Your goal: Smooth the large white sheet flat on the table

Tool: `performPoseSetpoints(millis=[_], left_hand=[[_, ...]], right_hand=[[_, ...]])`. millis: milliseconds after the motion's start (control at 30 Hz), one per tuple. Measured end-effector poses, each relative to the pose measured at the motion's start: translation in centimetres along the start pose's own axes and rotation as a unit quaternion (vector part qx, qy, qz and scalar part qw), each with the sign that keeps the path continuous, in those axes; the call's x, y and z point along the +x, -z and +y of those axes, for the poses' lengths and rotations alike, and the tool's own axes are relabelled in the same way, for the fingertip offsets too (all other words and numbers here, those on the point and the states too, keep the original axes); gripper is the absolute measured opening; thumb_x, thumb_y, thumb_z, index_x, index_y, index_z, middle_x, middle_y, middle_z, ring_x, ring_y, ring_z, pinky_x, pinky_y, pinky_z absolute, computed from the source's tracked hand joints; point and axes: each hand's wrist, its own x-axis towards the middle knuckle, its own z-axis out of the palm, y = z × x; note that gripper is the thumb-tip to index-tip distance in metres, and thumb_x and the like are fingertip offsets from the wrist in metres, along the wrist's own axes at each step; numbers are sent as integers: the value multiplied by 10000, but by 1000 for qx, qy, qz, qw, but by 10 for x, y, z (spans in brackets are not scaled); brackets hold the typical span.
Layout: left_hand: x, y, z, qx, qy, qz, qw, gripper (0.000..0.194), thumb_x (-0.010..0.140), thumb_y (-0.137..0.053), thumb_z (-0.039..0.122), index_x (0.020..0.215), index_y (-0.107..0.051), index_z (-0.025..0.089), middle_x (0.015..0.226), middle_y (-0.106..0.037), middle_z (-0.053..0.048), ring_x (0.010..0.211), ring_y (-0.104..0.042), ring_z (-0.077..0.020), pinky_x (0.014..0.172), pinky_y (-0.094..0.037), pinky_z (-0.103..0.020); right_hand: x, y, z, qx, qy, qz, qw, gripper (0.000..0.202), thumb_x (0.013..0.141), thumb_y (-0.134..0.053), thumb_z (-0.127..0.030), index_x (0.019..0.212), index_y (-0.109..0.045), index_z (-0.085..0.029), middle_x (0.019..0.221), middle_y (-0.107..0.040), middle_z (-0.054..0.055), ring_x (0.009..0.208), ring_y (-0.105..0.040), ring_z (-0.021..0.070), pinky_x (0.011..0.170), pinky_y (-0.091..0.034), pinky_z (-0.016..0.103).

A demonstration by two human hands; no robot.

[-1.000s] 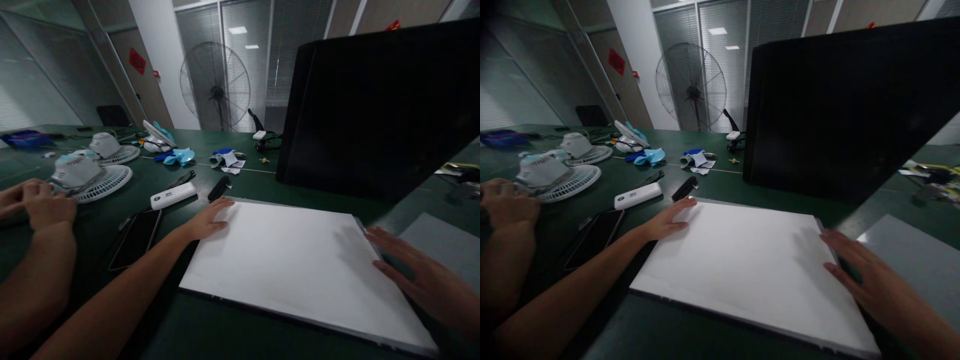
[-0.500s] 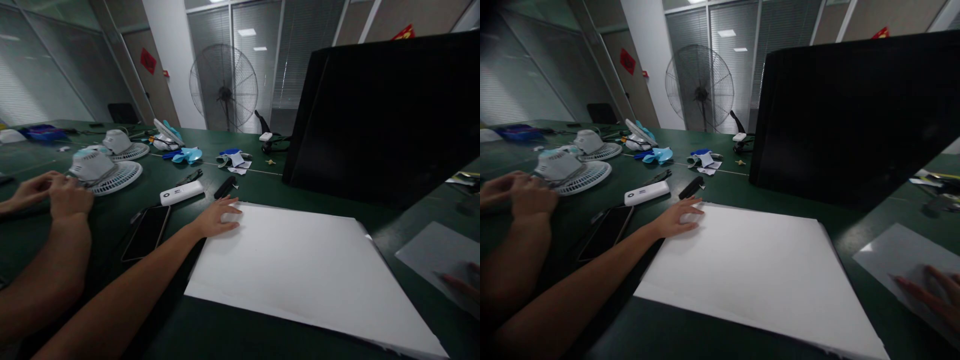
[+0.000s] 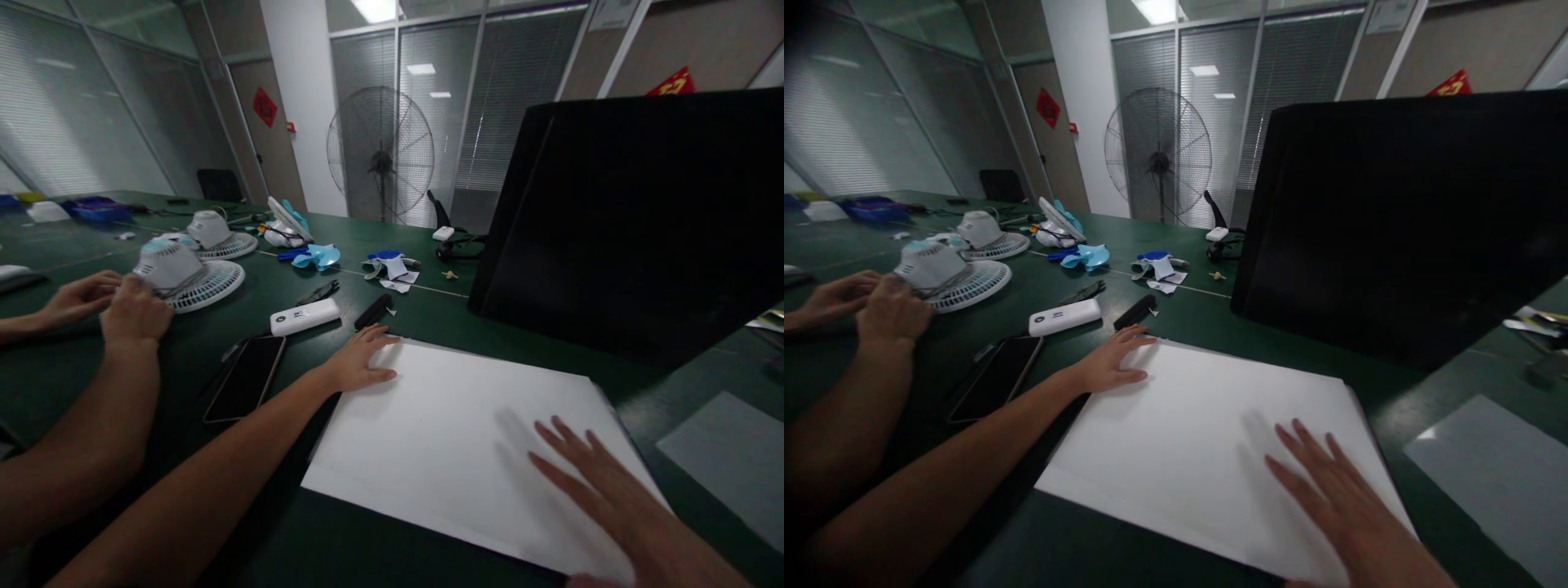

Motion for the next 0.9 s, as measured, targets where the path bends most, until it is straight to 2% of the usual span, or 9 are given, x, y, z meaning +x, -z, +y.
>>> performPoseSetpoints(millis=[67, 167, 300, 367, 467, 600, 733, 900], left_hand=[[0, -1, -1, -2, -2, 8, 1000, 712, 893, -695, 578, 1489, -524, 227, 1603, -423, -182, 1507, -354, -397, 1226, -283, -597], [1, -2, -3, -9, -3, 17, 1000, 692, 886, -712, 541, 1481, -531, 238, 1578, -458, -165, 1483, -395, -380, 1219, -312, -576], [2, -4, -7, -18, -7, 33, 999, 639, 871, -726, 476, 1441, -570, 232, 1562, -487, -161, 1455, -443, -369, 1210, -342, -557], [3, -5, -9, -22, -11, 43, 999, 580, 871, -715, 444, 1395, -608, 219, 1545, -512, -162, 1442, -466, -363, 1207, -355, -544], [4, -5, -11, -28, -8, 50, 998, 535, 870, -692, 413, 1351, -638, 188, 1511, -555, -168, 1432, -488, -355, 1207, -365, -525], [6, -5, -11, -42, 5, 65, 997, 534, 862, -681, 400, 1350, -634, 187, 1478, -596, -145, 1407, -522, -339, 1204, -380, -511], [7, -5, -9, -36, 31, 93, 995, 483, 863, -656, 356, 1309, -658, 170, 1428, -632, -147, 1347, -579, -326, 1184, -417, -497], [7, -6, -8, -30, 41, 95, 994, 480, 862, -651, 357, 1303, -663, 168, 1410, -643, -141, 1319, -603, -324, 1172, -439, -489]], right_hand=[[24, 4, -39, -16, 97, -3, 995, 859, 897, -692, -645, 1621, -348, -337, 1594, -328, 50, 1445, -350, 373, 1142, -468, 524], [42, 4, -66, -44, 180, 22, 982, 725, 972, -640, -551, 1601, -398, -282, 1570, -362, 65, 1413, -423, 311, 1118, -504, 419], [45, -4, -66, -68, 175, 37, 982, 590, 995, -631, -431, 1547, -484, -283, 1567, -368, 49, 1394, -459, 272, 1149, -469, 379], [44, -6, -65, -87, 177, 46, 979, 544, 993, -621, -400, 1515, -527, -280, 1566, -373, 46, 1369, -490, 270, 1118, -496, 369], [44, -5, -65, -123, 197, 54, 971, 494, 1003, -596, -401, 1476, -568, -263, 1557, -391, 45, 1325, -535, 271, 1032, -552, 351], [47, -3, -66, -120, 214, 53, 968, 437, 1021, -571, -365, 1448, -590, -272, 1533, -428, 6, 1305, -553, 238, 994, -559, 315], [47, -2, -68, -117, 213, 52, 969, 433, 1006, -568, -339, 1433, -600, -279, 1537, -420, -11, 1306, -552, 247, 959, -576, 332], [45, 2, -71, -134, 206, 58, 968, 399, 1012, -564, -369, 1387, -634, -254, 1536, -424, -11, 1278, -574, 255, 942, -587, 358]])
